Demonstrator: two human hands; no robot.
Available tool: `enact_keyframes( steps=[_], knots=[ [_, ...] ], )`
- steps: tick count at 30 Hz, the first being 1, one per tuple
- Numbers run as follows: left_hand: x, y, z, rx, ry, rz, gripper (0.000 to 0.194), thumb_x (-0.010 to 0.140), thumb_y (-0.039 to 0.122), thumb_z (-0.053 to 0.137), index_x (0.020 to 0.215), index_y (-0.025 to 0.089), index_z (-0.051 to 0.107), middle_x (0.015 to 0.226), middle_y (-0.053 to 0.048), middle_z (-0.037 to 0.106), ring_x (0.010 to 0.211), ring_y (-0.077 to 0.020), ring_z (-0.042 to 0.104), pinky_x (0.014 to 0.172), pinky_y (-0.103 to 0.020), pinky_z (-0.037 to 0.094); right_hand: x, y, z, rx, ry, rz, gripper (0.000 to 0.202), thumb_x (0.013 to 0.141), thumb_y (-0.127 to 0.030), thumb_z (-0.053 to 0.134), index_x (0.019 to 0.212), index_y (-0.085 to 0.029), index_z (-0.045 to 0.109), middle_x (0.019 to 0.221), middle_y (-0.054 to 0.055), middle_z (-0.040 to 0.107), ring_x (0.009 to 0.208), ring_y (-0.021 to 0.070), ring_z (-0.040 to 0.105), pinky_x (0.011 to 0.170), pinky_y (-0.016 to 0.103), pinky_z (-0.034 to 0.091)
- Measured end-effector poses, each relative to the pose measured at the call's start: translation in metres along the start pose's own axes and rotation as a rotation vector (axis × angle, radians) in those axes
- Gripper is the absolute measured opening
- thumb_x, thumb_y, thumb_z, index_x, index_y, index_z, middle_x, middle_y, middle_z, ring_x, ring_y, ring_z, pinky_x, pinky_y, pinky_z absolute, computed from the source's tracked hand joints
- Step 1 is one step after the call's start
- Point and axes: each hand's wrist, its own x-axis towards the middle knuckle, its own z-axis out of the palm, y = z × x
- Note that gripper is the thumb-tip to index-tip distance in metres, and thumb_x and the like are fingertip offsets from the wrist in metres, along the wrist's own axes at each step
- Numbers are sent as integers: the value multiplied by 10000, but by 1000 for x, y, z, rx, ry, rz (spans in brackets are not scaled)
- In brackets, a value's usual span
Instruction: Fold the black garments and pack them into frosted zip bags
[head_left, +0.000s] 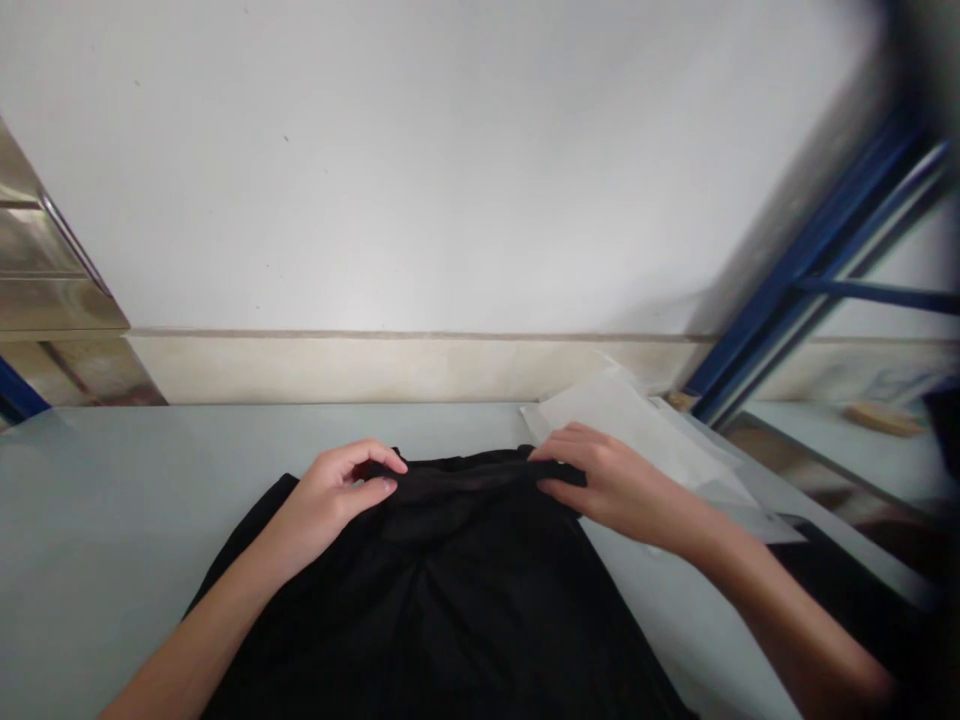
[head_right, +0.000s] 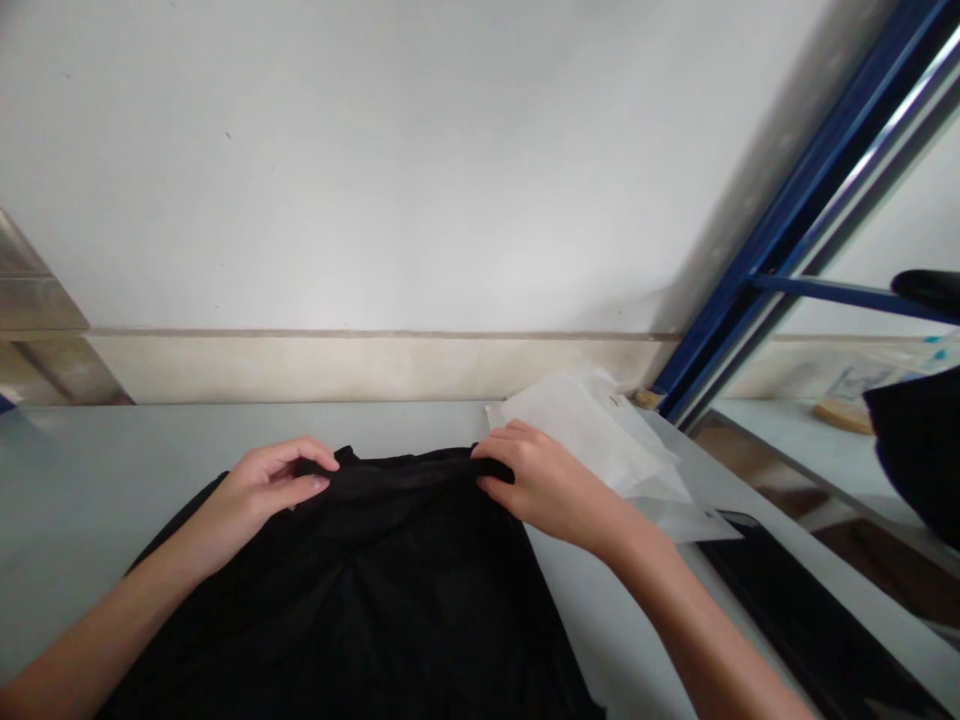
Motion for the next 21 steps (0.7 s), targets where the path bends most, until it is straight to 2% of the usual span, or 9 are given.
enact_keyframes(
  steps=[2, 4, 7, 10, 13, 16, 18, 21],
  knots=[
    [-7, 6, -10, 24, -83, 11, 100, 802, 224, 544, 841, 222, 637, 905, 9, 652, 879, -173, 606, 804, -280, 449, -9, -11, -11, 58, 13, -41, 129, 833, -108, 504, 854, -201, 590, 840, 37, 601, 821, 193, 573, 725, 316, 476],
    [-18, 10, -16, 145, -167, 68, 137, 817, 168, 518, 859, 239, 627, 958, 30, 656, 921, -156, 599, 847, -274, 433, -22, -24, -16, 93, 24, -92, 181, 841, -90, 447, 895, -197, 581, 921, 58, 598, 862, 205, 570, 737, 340, 479],
    [-40, 14, -15, 432, -296, 214, 196, 855, 131, 459, 907, 248, 608, 1029, 39, 649, 983, -140, 580, 915, -285, 407, -45, -36, -7, 37, 0, -159, 260, 849, -81, 403, 988, -198, 588, 1053, 77, 606, 971, 233, 574, 797, 386, 492],
    [-54, 17, -10, 606, -382, 269, 145, 876, 229, 497, 945, 270, 618, 1076, 36, 644, 1080, -162, 545, 994, -325, 367, -64, -36, 9, -58, -69, -201, 274, 882, -138, 440, 1108, -208, 576, 1175, 69, 593, 1117, 256, 528, 914, 442, 464],
    [-51, 22, -4, 646, -282, 241, 213, 911, 344, 454, 1039, 292, 615, 1148, 24, 627, 1160, -167, 502, 1008, -326, 374, -71, -32, 16, -123, -86, -197, 321, 911, -252, 487, 1230, -234, 518, 1313, 56, 508, 1236, 261, 428, 999, 483, 401],
    [-37, 24, 5, 658, -208, 212, 333, 940, 388, 379, 1212, 289, 544, 1292, 10, 552, 1249, -178, 430, 1059, -360, 331, -65, -30, 14, -144, -62, -181, 424, 918, -341, 499, 1326, -244, 435, 1399, 59, 412, 1292, 267, 351, 1030, 517, 357],
    [-29, 23, 13, 675, -272, 215, 407, 934, 418, 386, 1307, 278, 469, 1382, 0, 466, 1303, -201, 366, 1090, -399, 283, -56, -32, 12, -126, -107, -198, 516, 874, -346, 571, 1349, -225, 409, 1403, 78, 405, 1286, 280, 358, 1029, 521, 356],
    [-25, 16, 21, 673, -375, 210, 503, 890, 443, 471, 1360, 276, 405, 1433, -14, 396, 1325, -230, 332, 1099, -434, 256, -45, -35, 11, -92, -156, -218, 519, 807, -155, 600, 1305, -201, 462, 1329, 97, 491, 1205, 279, 459, 1010, 504, 377]
  ],
)
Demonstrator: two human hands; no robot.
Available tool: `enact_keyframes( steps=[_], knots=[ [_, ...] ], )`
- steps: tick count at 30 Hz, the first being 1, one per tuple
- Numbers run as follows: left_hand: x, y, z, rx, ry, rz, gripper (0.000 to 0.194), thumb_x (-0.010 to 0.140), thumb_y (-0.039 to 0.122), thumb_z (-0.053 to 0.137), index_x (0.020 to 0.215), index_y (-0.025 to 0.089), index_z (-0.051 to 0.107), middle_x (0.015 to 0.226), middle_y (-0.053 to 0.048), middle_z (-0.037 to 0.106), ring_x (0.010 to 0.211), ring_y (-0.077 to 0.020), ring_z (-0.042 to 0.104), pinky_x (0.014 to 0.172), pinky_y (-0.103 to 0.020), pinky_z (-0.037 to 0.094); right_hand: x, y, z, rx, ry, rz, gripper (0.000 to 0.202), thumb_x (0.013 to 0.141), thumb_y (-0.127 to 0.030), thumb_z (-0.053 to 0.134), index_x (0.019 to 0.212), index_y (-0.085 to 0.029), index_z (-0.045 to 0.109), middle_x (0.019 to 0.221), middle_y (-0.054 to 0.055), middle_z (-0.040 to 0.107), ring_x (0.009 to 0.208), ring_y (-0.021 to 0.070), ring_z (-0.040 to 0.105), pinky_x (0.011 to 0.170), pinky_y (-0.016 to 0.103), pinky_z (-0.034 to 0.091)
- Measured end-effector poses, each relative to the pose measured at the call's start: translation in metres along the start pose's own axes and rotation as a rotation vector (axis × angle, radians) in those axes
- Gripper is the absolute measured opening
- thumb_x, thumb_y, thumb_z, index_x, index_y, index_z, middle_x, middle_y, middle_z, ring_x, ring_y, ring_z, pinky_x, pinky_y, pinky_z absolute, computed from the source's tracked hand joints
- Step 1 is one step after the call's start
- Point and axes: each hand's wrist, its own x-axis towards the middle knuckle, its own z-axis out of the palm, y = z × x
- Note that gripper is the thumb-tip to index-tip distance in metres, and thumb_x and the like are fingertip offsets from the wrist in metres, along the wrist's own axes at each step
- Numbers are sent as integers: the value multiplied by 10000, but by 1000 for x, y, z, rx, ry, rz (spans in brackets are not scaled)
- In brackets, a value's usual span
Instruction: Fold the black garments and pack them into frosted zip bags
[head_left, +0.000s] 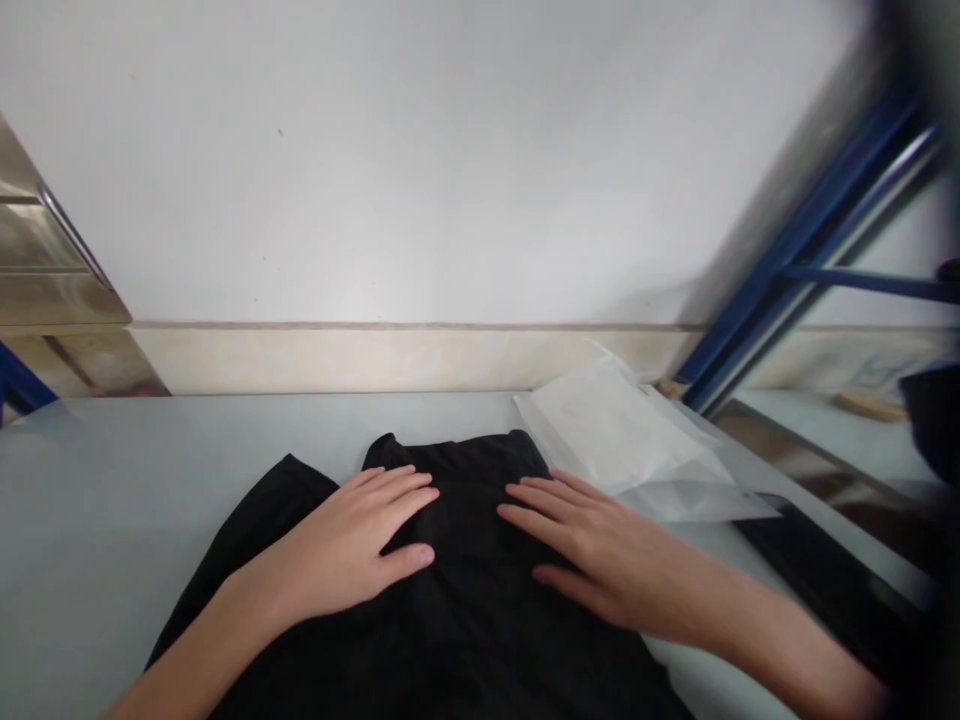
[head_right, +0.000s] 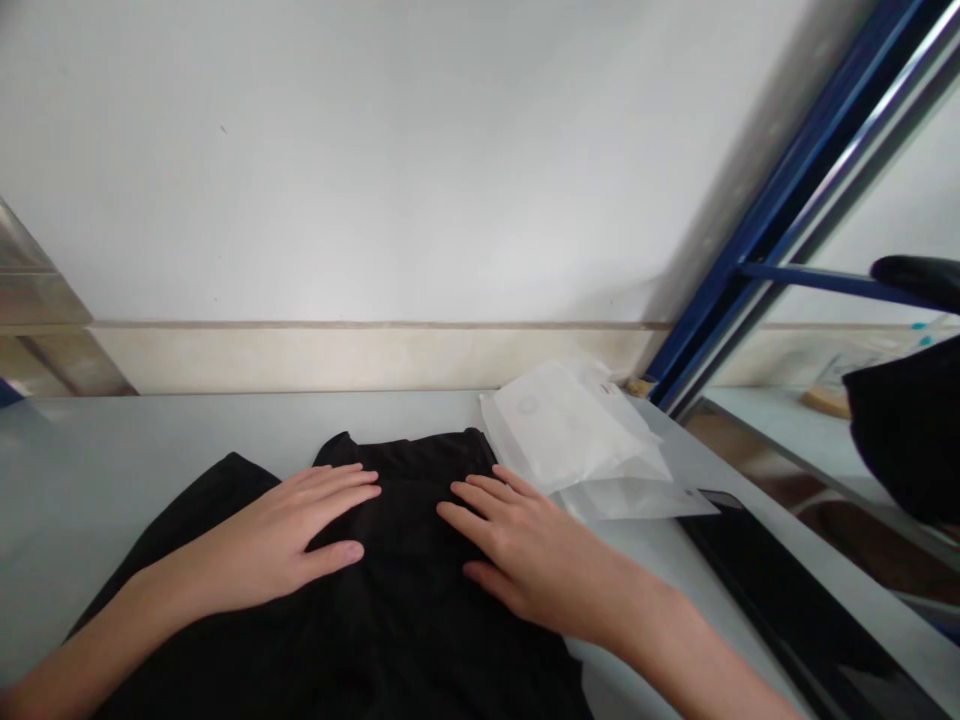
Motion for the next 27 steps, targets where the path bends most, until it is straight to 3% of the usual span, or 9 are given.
enact_keyframes(
  steps=[4, 7, 9, 12, 16, 18, 21, 25, 27],
  knots=[
    [-8, -6, 1, -40, -7, 11, 596, 797, 432, 613, 1347, 314, 415, 1436, -7, 392, 1310, -247, 354, 1088, -429, 276, 8, 10, -8, 78, 56, 2, 420, 807, -11, 453, 1181, -177, 551, 1137, 75, 623, 1030, 218, 584, 897, 385, 470],
    [-6, -13, -9, -18, 81, 19, 350, 871, 313, 522, 1218, 282, 560, 1288, 10, 562, 1172, -194, 514, 1016, -333, 376, 15, 32, -12, 129, 93, 61, 331, 879, -89, 430, 1168, -198, 548, 1045, 43, 657, 908, 182, 628, 777, 311, 509],
    [3, -19, -18, -3, 159, -10, 273, 905, 270, 452, 1115, 257, 627, 1141, 17, 656, 1033, -167, 603, 923, -284, 440, 23, 49, -12, 98, 126, 96, 278, 911, -145, 424, 1148, -211, 554, 1021, 34, 662, 872, 181, 635, 752, 305, 511],
    [21, -29, -29, 10, 239, -61, 296, 929, 271, 389, 1078, 232, 641, 1072, -1, 686, 969, -177, 630, 863, -292, 463, 31, 65, -5, 31, 169, 125, 229, 923, -176, 412, 1070, -189, 587, 948, 62, 661, 838, 224, 628, 757, 370, 501],
    [24, -33, -29, 19, 216, -18, 290, 909, 275, 422, 1100, 233, 636, 1082, -22, 678, 981, -211, 616, 880, -330, 447, 22, 57, 8, 9, 225, 131, 231, 914, -203, 438, 1097, -154, 569, 985, 108, 627, 917, 272, 588, 829, 445, 460],
    [15, -31, -23, 1, 193, 17, 290, 884, 256, 457, 1114, 240, 633, 1077, -20, 676, 971, -206, 612, 889, -323, 440, 11, 47, 14, 38, 246, 107, 299, 899, -211, 476, 1192, -162, 514, 1072, 108, 591, 988, 261, 556, 866, 421, 448],
    [0, -26, -15, -167, 248, -19, 262, 842, 219, 495, 1034, 239, 671, 1016, -11, 688, 947, -193, 610, 894, -299, 429, 0, 36, 17, 112, 267, 114, 355, 882, -161, 457, 1234, -180, 485, 1092, 106, 560, 996, 253, 533, 865, 421, 438],
    [-3, -20, -12, -369, 390, -187, 184, 825, 264, 543, 953, 238, 672, 987, -7, 680, 932, -205, 604, 896, -323, 420, 8, 42, 12, 439, 339, 284, 214, 849, -161, 429, 989, -195, 587, 950, 84, 564, 910, 242, 538, 830, 420, 428],
    [4, -20, -11, -478, 457, -291, 196, 832, 307, 537, 974, 222, 643, 980, -18, 671, 905, -210, 612, 850, -328, 449, 18, 48, 9, 571, 381, 366, 129, 847, -207, 440, 888, -201, 562, 950, 75, 561, 916, 232, 542, 825, 398, 438]
  ],
)
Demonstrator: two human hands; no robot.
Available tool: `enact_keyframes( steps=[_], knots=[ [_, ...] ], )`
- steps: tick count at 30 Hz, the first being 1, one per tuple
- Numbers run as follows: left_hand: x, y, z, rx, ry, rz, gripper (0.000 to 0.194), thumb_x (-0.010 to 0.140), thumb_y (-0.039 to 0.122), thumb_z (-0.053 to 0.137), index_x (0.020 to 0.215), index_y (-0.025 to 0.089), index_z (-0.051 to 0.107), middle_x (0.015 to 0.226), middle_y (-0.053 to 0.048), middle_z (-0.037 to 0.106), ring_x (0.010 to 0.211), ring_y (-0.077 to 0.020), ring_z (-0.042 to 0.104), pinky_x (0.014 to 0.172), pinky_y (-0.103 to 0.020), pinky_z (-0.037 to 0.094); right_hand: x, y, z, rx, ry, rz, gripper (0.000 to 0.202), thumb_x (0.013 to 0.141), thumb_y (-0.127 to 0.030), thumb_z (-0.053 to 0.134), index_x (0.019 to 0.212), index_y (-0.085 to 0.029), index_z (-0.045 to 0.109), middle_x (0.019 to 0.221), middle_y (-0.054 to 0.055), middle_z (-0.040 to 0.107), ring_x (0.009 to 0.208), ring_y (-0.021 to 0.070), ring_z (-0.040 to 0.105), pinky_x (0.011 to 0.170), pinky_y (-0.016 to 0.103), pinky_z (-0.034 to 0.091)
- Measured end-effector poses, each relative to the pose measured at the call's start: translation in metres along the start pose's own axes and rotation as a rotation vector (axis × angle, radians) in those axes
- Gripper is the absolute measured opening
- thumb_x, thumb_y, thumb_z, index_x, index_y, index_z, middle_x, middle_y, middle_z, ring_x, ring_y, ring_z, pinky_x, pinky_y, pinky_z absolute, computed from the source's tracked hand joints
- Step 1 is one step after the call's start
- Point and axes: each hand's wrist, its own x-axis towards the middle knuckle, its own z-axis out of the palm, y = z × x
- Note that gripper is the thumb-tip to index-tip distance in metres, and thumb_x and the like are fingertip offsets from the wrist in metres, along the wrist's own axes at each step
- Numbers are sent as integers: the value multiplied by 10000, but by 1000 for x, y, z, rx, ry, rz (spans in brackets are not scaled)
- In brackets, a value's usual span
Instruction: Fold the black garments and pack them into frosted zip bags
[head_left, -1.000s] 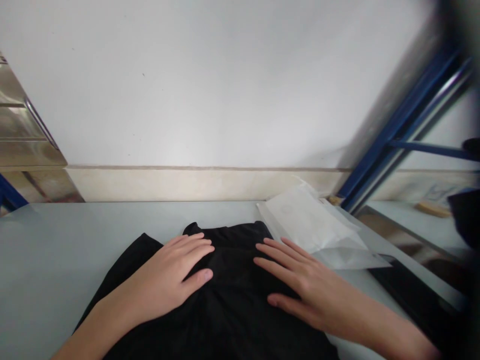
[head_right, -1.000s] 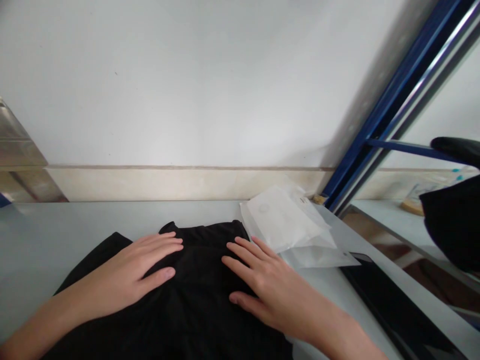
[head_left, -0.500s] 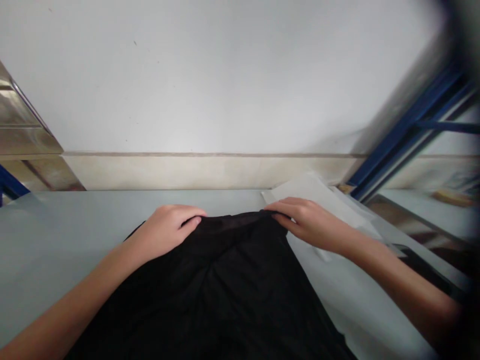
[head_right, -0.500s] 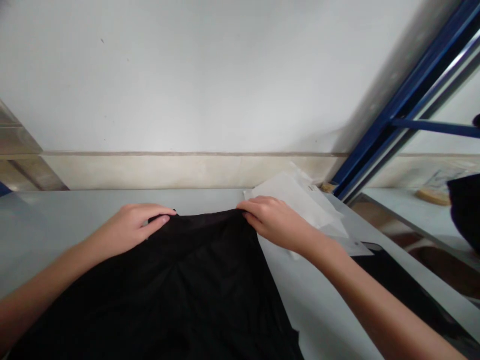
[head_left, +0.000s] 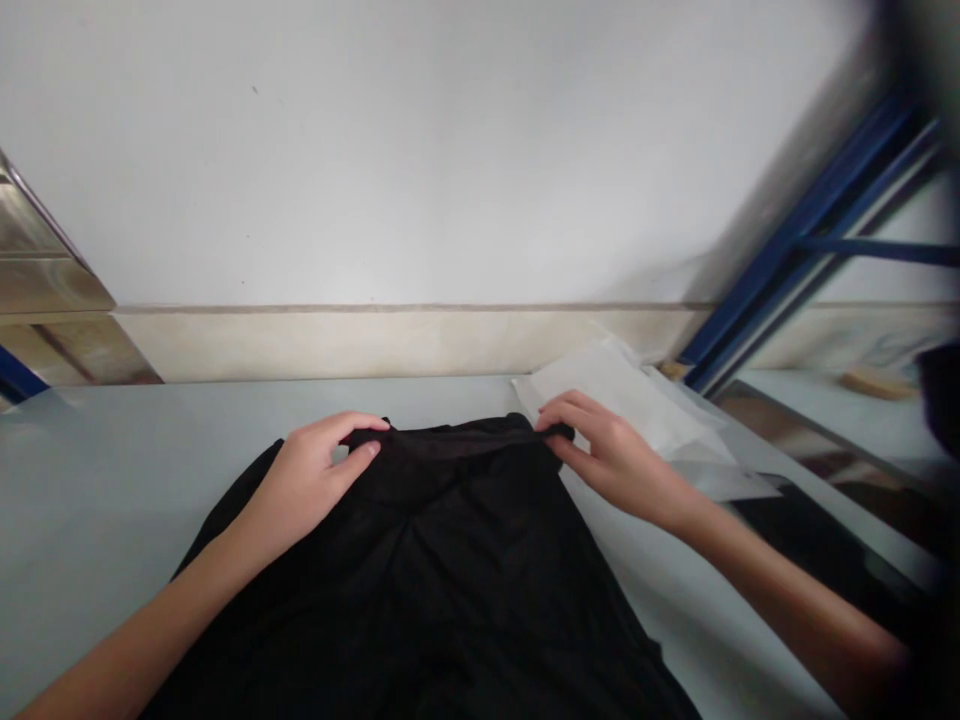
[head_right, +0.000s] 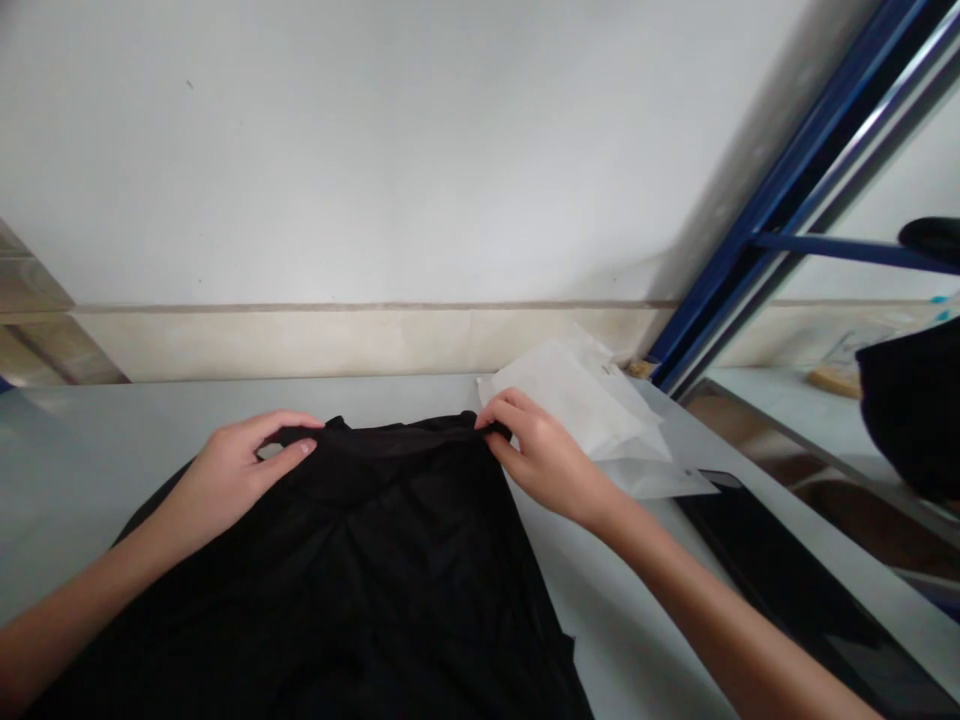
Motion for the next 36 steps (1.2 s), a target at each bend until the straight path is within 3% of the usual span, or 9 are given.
enact_keyframes(
  steps=[3, 6, 10, 16, 22, 25, 28, 31, 36],
  knots=[
    [10, -3, 10, -181, 88, -146, 274, 843, 360, 505, 1047, 189, 572, 942, -37, 656, 872, -210, 626, 745, -304, 489, 11, 1, 2, 85, 26, 102, 192, 907, -304, 384, 1013, -191, 497, 999, 84, 580, 956, 227, 562, 815, 383, 468],
    [16, -8, 20, -339, 133, -254, 318, 853, 365, 472, 1101, 167, 504, 1008, -71, 631, 920, -218, 622, 712, -296, 500, 12, 3, 9, 167, -60, 175, 402, 916, -388, 426, 1260, -183, 378, 996, 77, 622, 920, 215, 606, 766, 360, 509],
    [17, -9, 25, -510, 44, -315, 333, 851, 342, 479, 1132, 164, 462, 1086, -106, 615, 906, -215, 640, 743, -330, 515, 10, 9, 17, 218, -176, 194, 650, 791, -274, 615, 1348, -168, 294, 1009, 57, 646, 882, 197, 631, 744, 321, 527],
    [18, -15, 12, -562, -263, -255, 342, 737, 202, 603, 1070, 142, 562, 1005, -89, 674, 916, -233, 648, 847, -365, 494, 14, 19, 7, 137, -146, 178, 233, 822, -226, 535, 1045, -165, 563, 908, 40, 650, 835, 207, 614, 757, 339, 497],
    [13, -20, -8, -262, -309, -183, 133, 784, 284, 590, 870, 198, 642, 840, -17, 688, 779, -223, 640, 735, -329, 497, -8, 5, -3, 67, -116, 100, 187, 870, -295, 508, 1005, -202, 598, 970, 51, 651, 872, 218, 605, 785, 352, 497],
    [2, -17, -18, -92, -301, -132, 152, 816, 335, 565, 875, 240, 668, 869, -3, 697, 831, -228, 636, 766, -323, 482, -26, -3, -6, -78, -104, -109, 244, 872, -178, 452, 1058, -219, 605, 1096, 70, 635, 1032, 223, 577, 873, 367, 488],
    [-13, -21, -23, 248, -281, 126, 240, 858, 250, 485, 1004, 277, 673, 1085, -5, 678, 987, -218, 617, 885, -335, 459, -43, 2, -6, -330, -190, -335, 440, 825, -67, 412, 1200, -234, 569, 1245, 73, 571, 1164, 246, 507, 932, 434, 463],
    [-28, -32, -26, 604, -286, 436, 433, 830, 84, 403, 1135, 290, 631, 1241, -13, 600, 1076, -222, 588, 946, -381, 440, -55, 16, -6, -522, -271, -410, 551, 813, -22, 386, 1303, -247, 493, 1342, 59, 487, 1250, 271, 417, 960, 511, 428],
    [-44, -19, -31, 749, -194, 474, 505, 824, 62, 369, 1235, 280, 563, 1301, -18, 550, 1142, -239, 550, 966, -419, 438, -59, 11, -12, -528, -159, -346, 531, 841, -17, 344, 1283, -255, 518, 1374, 50, 448, 1269, 256, 394, 969, 505, 431]
  ],
)
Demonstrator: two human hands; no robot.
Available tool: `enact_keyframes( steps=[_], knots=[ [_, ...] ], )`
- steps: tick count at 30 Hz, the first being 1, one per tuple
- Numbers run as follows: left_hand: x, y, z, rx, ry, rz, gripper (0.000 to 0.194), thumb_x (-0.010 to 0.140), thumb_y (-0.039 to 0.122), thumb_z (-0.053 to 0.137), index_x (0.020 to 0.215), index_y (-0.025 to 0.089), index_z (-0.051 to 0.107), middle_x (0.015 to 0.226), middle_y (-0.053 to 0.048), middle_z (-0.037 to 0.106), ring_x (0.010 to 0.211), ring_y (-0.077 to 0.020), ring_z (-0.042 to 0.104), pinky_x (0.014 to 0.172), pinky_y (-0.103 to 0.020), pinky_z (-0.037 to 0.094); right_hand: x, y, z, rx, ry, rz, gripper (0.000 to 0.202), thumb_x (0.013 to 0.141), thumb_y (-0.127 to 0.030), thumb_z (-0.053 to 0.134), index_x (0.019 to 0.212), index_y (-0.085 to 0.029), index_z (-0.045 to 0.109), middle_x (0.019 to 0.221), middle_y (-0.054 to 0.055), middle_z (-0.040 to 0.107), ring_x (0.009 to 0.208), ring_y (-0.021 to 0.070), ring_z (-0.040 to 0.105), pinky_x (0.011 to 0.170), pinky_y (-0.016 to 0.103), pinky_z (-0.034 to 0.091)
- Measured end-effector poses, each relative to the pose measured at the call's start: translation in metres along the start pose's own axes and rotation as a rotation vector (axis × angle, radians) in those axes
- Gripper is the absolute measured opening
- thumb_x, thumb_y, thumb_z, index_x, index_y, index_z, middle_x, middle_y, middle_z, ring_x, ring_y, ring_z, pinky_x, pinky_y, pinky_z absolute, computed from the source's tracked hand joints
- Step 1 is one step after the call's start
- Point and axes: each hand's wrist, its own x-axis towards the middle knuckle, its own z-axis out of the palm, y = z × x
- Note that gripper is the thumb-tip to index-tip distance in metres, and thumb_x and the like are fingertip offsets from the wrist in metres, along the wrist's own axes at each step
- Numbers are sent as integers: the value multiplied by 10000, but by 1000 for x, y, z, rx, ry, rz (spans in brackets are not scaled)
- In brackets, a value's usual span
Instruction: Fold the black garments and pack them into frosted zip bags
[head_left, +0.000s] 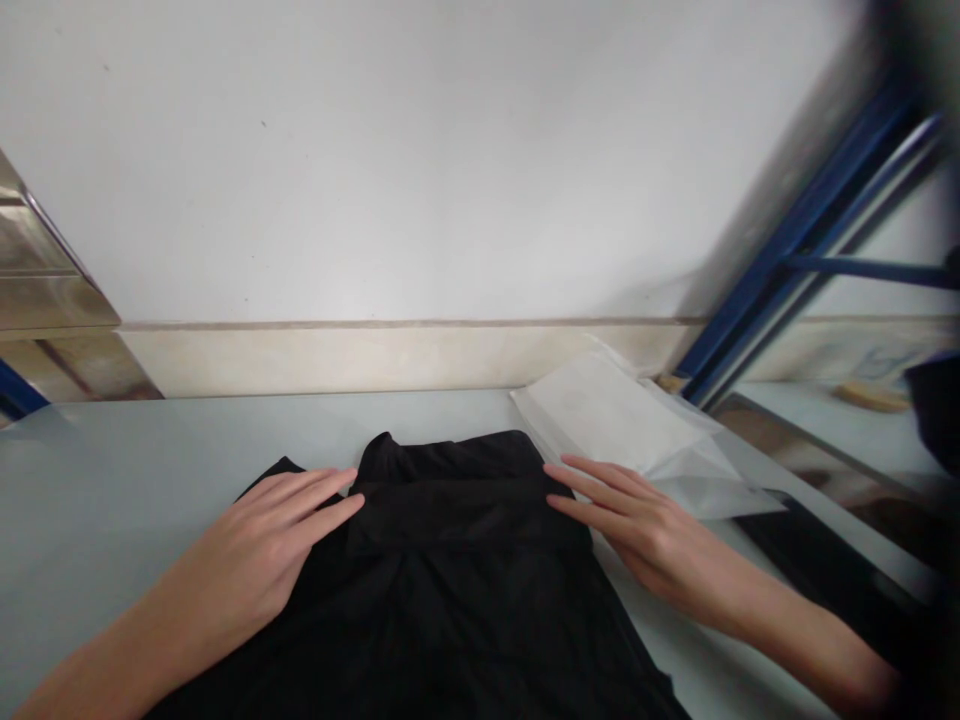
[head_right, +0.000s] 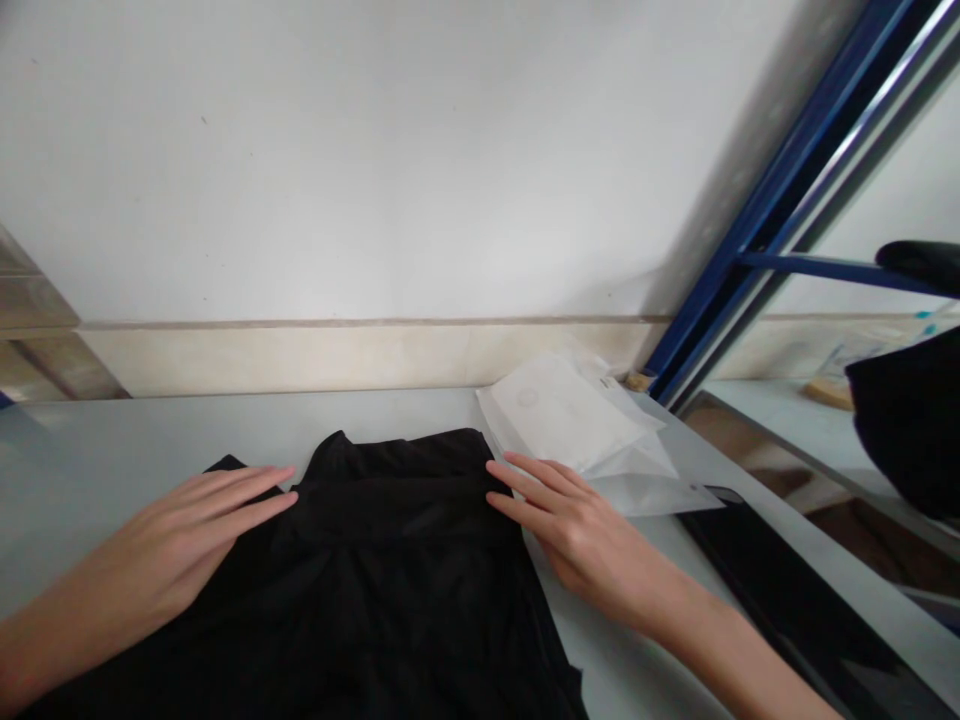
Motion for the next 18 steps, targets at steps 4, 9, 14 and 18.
enact_keyframes(
  steps=[4, 9, 14, 18],
  knots=[
    [20, 28, -11, -143, 8, -114, 383, 937, 297, 371, 1297, 270, 497, 1337, 5, 515, 1232, -197, 468, 1058, -381, 356, 28, -34, -11, 42, 83, 3, 404, 923, -147, 395, 1309, -216, 492, 1347, 70, 481, 1274, 245, 387, 1021, 463, 396],
    [43, 41, 18, -285, -172, -110, 443, 935, 418, 385, 1346, 262, 433, 1423, -24, 396, 1328, -237, 328, 1103, -474, 244, 53, -51, 15, -26, -104, -18, 464, 933, -304, 477, 1379, -213, 392, 1414, 114, 378, 1303, 306, 319, 1029, 580, 306],
    [48, 34, 38, -310, -169, -215, 452, 956, 412, 312, 1335, 209, 450, 1418, -64, 404, 1328, -233, 328, 1082, -471, 282, 54, -30, 32, 3, -216, 23, 450, 985, -348, 339, 1413, -210, 326, 1435, 110, 336, 1331, 269, 262, 1048, 560, 280],
    [35, 37, 19, -304, -130, -236, 428, 953, 395, 330, 1333, 236, 449, 1445, -37, 367, 1347, -228, 290, 1111, -493, 206, 43, -36, 7, 41, -152, 12, 434, 975, -322, 364, 1401, -241, 355, 1433, 68, 356, 1332, 262, 268, 1073, 565, 234]
  ],
)
